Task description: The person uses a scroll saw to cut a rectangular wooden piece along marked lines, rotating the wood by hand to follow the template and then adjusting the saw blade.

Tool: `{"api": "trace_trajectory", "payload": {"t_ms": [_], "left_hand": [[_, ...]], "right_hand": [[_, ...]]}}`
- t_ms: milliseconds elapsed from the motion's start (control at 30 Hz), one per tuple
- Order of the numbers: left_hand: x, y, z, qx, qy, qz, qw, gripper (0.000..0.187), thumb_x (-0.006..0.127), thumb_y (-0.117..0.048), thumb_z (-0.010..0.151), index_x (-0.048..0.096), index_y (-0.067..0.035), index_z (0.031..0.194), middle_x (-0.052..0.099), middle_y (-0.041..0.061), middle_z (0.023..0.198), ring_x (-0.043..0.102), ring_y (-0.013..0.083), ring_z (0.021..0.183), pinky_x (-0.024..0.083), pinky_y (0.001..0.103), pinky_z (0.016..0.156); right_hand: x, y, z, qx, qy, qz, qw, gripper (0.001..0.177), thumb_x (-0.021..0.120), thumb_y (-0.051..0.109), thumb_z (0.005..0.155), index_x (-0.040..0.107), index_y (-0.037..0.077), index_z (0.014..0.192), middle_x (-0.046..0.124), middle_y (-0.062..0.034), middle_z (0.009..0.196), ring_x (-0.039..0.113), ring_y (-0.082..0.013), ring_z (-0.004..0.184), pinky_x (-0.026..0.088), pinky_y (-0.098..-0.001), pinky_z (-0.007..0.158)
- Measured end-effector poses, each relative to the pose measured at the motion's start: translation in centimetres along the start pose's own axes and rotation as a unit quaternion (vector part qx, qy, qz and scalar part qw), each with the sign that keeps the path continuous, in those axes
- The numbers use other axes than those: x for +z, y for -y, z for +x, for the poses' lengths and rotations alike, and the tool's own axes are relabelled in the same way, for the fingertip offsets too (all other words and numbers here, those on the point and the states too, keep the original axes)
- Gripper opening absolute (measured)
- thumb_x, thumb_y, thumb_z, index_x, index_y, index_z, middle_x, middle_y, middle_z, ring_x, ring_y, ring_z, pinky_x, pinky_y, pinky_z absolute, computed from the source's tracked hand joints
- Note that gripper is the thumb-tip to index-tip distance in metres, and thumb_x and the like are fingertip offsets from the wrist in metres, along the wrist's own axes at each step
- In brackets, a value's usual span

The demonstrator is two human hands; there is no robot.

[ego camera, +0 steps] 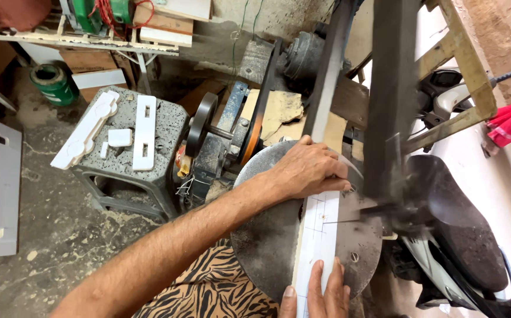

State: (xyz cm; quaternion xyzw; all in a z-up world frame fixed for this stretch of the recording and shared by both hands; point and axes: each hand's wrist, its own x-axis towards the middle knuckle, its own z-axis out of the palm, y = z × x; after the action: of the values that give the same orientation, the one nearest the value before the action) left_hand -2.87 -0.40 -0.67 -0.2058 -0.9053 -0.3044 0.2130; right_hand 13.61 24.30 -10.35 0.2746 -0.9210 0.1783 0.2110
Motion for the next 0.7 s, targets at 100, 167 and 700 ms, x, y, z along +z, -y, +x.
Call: {"api": "trace_trajectory", "payload": {"t_ms": [100,167,700], "left_hand": [[0.1,0.1,0.0,-0.002,-0.008,-0.015,1.0,0.022,0.072,-0.043,0.087,0.079,-0.021,0.087,0.074,-0.002,0.087,0.067,0.0213,0.092,0.039,0.043,0.079],[0.1,0.1,0.0,0.0,-0.018,-0.018,1.0,0.024,0.073,-0.044,0.086,0.079,-0.021,0.087,0.073,-0.001,0.086,0.066,0.0226,0.092,0.04,0.042,0.08],[0.5,0.5,0.2,0.01,-0.033,-0.017,0.999,0.024,0.073,-0.044,0.087,0.079,-0.021,0.087,0.075,-0.002,0.086,0.066,0.0216,0.087,0.038,0.041,0.077]], "right_hand": [[0.2,0.1,0.1,0.002,-0.012,-0.009,1.0,0.072,0.064,0.039,0.077,0.058,-0.004,0.135,0.048,-0.0405,0.142,0.051,-0.0564,0.131,0.039,-0.0767,0.098],[0.3,-0.2,0.4,-0.003,-0.019,-0.004,1.0,0.072,0.064,0.039,0.077,0.059,-0.004,0.134,0.048,-0.0406,0.142,0.053,-0.0559,0.13,0.039,-0.0768,0.098],[-1.1,2.0,1.6,0.029,-0.011,-0.002,1.0,0.067,0.067,0.033,0.079,0.06,-0.006,0.134,0.049,-0.0424,0.142,0.056,-0.0564,0.128,0.04,-0.075,0.101]]}}
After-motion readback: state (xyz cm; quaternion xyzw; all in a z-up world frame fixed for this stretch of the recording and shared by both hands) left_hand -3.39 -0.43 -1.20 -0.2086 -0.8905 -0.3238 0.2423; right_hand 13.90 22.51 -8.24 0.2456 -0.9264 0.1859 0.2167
